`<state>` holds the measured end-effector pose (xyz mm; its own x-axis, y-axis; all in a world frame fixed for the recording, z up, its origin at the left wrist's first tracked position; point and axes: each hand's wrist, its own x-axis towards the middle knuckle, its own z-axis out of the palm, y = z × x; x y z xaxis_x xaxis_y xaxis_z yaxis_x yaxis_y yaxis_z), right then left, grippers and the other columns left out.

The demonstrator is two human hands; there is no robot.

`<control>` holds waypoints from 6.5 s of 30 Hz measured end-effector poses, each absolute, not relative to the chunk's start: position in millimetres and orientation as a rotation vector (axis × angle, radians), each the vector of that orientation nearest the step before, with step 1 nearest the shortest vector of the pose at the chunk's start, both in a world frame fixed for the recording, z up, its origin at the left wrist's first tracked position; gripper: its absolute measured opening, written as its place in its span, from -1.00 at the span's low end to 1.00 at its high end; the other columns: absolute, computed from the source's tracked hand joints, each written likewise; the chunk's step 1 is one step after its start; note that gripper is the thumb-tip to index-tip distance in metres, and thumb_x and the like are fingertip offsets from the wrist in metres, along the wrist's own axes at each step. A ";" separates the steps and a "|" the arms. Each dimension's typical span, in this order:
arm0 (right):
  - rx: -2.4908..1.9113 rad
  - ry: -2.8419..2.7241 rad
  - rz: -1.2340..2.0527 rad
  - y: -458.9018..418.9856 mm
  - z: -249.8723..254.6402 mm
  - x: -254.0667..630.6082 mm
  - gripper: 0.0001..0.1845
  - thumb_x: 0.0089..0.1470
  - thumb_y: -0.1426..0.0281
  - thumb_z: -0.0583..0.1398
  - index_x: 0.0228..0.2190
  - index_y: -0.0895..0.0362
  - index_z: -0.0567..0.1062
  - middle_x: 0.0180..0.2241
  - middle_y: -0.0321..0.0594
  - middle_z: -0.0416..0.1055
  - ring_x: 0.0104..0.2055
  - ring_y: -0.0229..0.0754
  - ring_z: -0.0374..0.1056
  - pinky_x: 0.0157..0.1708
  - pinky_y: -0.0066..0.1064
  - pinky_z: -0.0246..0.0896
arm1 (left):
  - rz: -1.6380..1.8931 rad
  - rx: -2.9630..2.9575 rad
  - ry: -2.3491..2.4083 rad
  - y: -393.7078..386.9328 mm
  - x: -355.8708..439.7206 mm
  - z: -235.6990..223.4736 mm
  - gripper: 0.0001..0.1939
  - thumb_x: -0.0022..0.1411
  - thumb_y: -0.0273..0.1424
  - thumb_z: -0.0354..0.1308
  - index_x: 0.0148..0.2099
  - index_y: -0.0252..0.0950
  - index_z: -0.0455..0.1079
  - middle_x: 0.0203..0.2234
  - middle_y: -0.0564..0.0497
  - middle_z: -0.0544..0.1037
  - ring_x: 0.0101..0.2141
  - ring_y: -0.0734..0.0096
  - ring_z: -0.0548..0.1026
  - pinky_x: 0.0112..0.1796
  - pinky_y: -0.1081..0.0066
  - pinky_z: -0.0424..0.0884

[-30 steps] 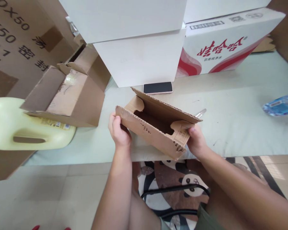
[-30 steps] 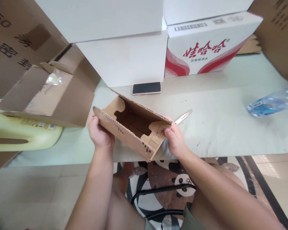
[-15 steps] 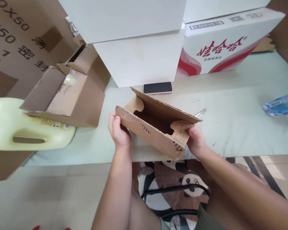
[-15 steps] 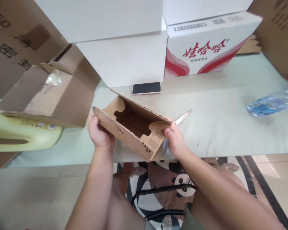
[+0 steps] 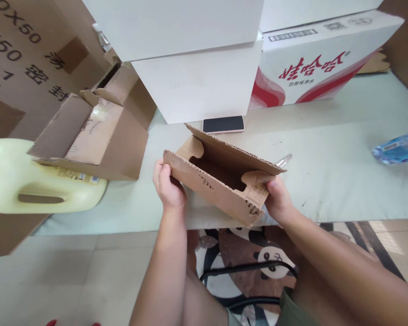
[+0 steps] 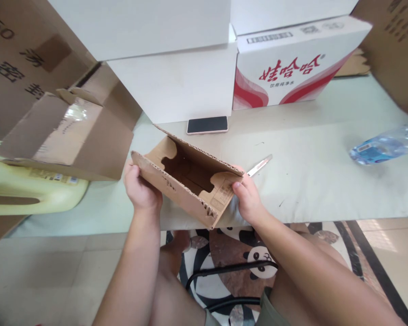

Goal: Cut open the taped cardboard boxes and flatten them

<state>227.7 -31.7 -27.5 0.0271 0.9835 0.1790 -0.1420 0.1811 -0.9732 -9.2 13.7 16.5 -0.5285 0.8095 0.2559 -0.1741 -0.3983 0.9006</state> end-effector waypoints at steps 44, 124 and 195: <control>-0.997 -1.209 1.104 -30.4 -26.6 227.4 -0.39 0.09 -0.23 0.11 -0.18 0.03 0.49 -0.22 -0.14 0.53 -0.21 0.04 0.47 -0.25 -0.14 0.42 | 1.953 0.966 1.189 14.2 -10.0 13.6 -0.74 0.16 -0.15 0.14 -0.38 -0.24 0.30 -0.48 0.07 0.29 -0.42 0.43 0.31 -0.33 0.41 0.28; -1.000 -1.210 1.088 -32.4 -32.7 229.0 -0.37 0.09 -0.25 0.10 -0.28 0.04 0.55 -0.32 -0.13 0.56 0.00 0.14 0.49 0.09 0.03 0.39 | 2.004 1.015 1.256 12.1 -5.9 18.7 -0.72 0.15 -0.19 0.16 -0.45 -0.24 0.21 -0.55 0.10 0.17 -0.48 0.48 0.18 -0.44 0.43 0.13; -0.982 -1.211 1.053 -32.9 -26.7 229.0 -0.38 0.09 -0.22 0.14 -0.25 0.04 0.61 -0.30 -0.13 0.57 -0.14 0.10 0.53 -0.05 -0.01 0.47 | 2.002 0.999 1.249 12.4 -5.5 17.6 -0.72 0.15 -0.18 0.16 -0.44 -0.24 0.24 -0.56 0.11 0.16 -0.48 0.48 0.16 -0.44 0.43 0.12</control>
<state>229.0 -32.9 -26.7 0.0496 0.9717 0.2312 -0.0942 0.2350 -0.9674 -5.5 12.4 17.6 -0.5580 0.7765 0.2928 -0.0783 -0.4006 0.9129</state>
